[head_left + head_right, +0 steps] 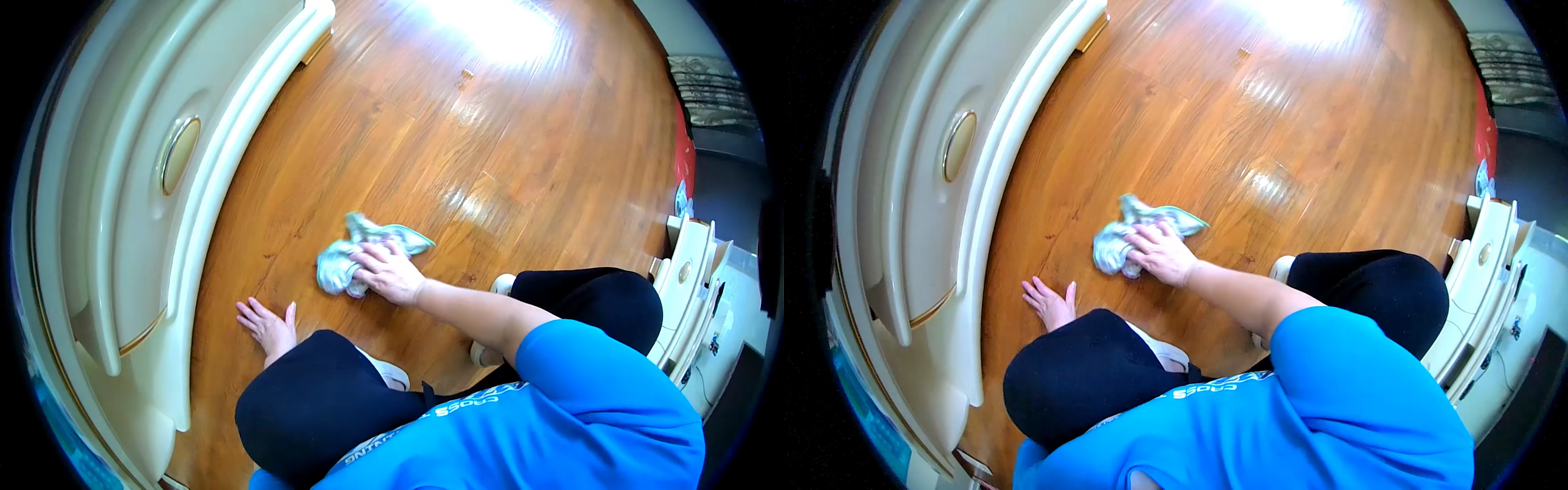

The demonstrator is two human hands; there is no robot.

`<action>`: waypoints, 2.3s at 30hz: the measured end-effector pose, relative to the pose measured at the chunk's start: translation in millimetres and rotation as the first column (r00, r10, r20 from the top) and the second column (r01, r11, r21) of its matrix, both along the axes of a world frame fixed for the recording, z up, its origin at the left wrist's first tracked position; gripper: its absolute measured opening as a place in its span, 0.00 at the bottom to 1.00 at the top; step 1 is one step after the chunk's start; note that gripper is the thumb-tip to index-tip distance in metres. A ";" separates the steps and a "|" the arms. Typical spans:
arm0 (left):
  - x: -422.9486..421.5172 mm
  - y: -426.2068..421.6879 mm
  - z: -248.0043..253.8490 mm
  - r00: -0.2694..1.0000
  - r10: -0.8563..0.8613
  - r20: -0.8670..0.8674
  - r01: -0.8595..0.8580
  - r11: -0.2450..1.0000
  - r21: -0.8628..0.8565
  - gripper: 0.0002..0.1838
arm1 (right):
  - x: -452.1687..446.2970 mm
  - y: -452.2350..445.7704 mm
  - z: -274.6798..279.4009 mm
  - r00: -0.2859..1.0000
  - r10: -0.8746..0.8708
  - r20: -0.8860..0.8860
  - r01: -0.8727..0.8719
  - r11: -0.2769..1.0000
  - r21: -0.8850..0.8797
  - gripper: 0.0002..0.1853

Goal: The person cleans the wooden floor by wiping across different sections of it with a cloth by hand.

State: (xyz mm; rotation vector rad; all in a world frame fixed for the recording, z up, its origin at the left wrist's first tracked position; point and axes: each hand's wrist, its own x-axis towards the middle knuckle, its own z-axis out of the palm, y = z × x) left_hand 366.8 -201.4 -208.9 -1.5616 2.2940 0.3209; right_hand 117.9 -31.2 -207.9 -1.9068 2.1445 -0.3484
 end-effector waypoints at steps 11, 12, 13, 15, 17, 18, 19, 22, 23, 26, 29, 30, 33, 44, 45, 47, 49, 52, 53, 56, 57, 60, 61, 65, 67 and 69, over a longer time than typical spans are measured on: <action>-51.7 -88.6 90.0 0.943 0.189 -0.275 0.087 0.657 0.749 0.30 | -253.2 -21.9 -7.8 0.980 -0.122 -0.158 0.130 0.990 0.044 0.28; -66.5 -96.3 102.1 0.944 0.147 -0.295 0.129 0.658 0.742 0.29 | -271.2 -1.6 1.4 0.984 -0.051 -0.173 0.069 0.993 0.098 0.29; -78.7 -105.4 110.3 0.943 0.104 -0.315 0.172 0.658 0.733 0.29 | -286.8 20.5 13.4 0.983 0.020 -0.185 0.009 0.988 0.153 0.30; -108.1 -122.0 125.7 0.935 -0.077 -0.347 0.296 0.707 0.642 0.27 | -295.8 69.1 22.6 0.975 0.073 -0.208 -0.001 0.945 0.327 0.29; -143.8 -123.2 142.8 0.925 -0.076 -0.372 0.308 0.723 0.618 0.26 | -290.3 116.6 3.3 0.956 0.113 -0.272 -0.023 0.949 0.315 0.28; -162.0 -121.4 150.0 0.919 -0.074 -0.386 0.318 0.719 0.618 0.26 | -282.8 129.1 9.0 0.967 0.110 -0.228 -0.031 0.946 0.323 0.27; -179.5 -117.6 156.1 0.916 -0.072 -0.396 0.325 0.712 0.623 0.25 | -271.3 141.0 16.1 0.978 0.106 -0.179 -0.041 0.942 0.332 0.26; -225.0 -99.4 150.9 0.894 -0.227 -0.387 0.427 0.693 0.581 0.26 | -233.2 157.7 15.9 0.988 -0.061 -0.140 0.094 0.964 0.247 0.26; -238.1 -92.4 141.6 0.868 -0.305 -0.391 0.488 0.671 0.558 0.27 | -221.2 162.3 5.8 0.981 -0.109 -0.158 0.138 0.972 0.189 0.26; -277.4 -48.5 109.5 0.820 -0.461 -0.339 0.572 0.676 0.465 0.36 | -206.8 163.1 21.2 0.982 -0.154 -0.108 0.174 0.963 0.207 0.27; -293.7 1.0 55.8 0.832 -0.497 -0.246 0.554 0.760 0.339 0.55 | -237.8 170.6 5.1 0.991 -0.096 -0.094 0.108 0.985 0.134 0.24; -301.8 24.1 51.6 0.871 -0.464 -0.161 0.490 0.798 0.350 0.59 | -250.9 170.9 1.9 0.971 -0.182 -0.153 0.203 0.969 0.138 0.24; -314.7 76.8 46.1 0.921 -0.387 -0.037 0.377 0.865 0.332 0.71 | -325.2 189.0 3.6 0.799 -0.555 -0.231 0.594 0.788 0.162 0.25; -325.2 87.1 50.2 0.919 -0.382 0.101 0.337 0.892 0.301 0.76 | -386.6 242.7 12.2 0.542 -0.811 -0.218 0.839 0.509 0.191 0.30; -327.4 87.4 51.2 0.919 -0.383 0.097 0.338 0.890 0.306 0.76 | -366.3 233.9 10.7 0.651 -0.724 -0.227 0.759 0.621 0.197 0.30; -330.5 88.3 52.9 0.919 -0.373 0.129 0.321 0.896 0.307 0.76 | -335.3 221.3 7.2 0.747 -0.654 -0.116 0.658 0.753 -0.004 0.27; -324.4 85.0 45.8 0.914 -0.388 0.120 0.339 0.892 0.299 0.77 | -354.3 229.7 13.5 0.794 -0.585 -0.166 0.601 0.797 0.062 0.25; -316.6 84.7 37.4 0.927 -0.372 0.044 0.343 0.892 0.293 0.80 | -406.3 243.5 -8.8 0.683 -0.675 -0.278 0.711 0.702 0.040 0.25; -318.2 84.8 37.7 0.925 -0.374 0.059 0.343 0.894 0.290 0.80 | -429.5 247.8 -12.2 0.613 -0.734 -0.292 0.775 0.630 0.043 0.26; -329.3 86.5 44.5 0.926 -0.364 0.097 0.323 0.900 0.291 0.81 | -483.2 253.7 -7.1 0.438 -0.868 -0.235 0.895 0.446 0.024 0.28; -330.4 87.5 46.7 0.929 -0.348 0.126 0.297 0.904 0.308 0.81 | -488.2 248.7 -5.9 0.391 -0.895 -0.214 0.916 0.402 -0.008 0.28; -328.2 86.0 45.4 0.917 -0.380 0.125 0.330 0.896 0.297 0.79 | -453.3 233.1 -2.5 0.371 -0.903 -0.215 0.924 0.383 -0.011 0.28; -327.8 85.0 45.1 0.921 -0.370 0.121 0.322 0.898 0.300 0.79 | -429.0 217.6 14.9 0.398 -0.876 -0.271 0.917 0.375 0.133 0.29; -327.4 84.7 43.9 0.914 -0.389 0.118 0.340 0.891 0.302 0.79 | -312.1 176.3 19.0 0.779 -0.569 -0.264 0.601 0.798 0.055 0.26; -327.3 83.0 44.2 0.909 -0.393 0.136 0.342 0.893 0.294 0.79 | -279.1 168.2 15.0 0.925 -0.380 0.003 0.380 0.924 -0.035 0.19; -329.0 84.0 44.6 0.911 -0.393 0.122 0.343 0.890 0.301 0.79 | -309.0 173.0 12.0 0.978 -0.206 -0.036 0.207 0.978 0.015 0.20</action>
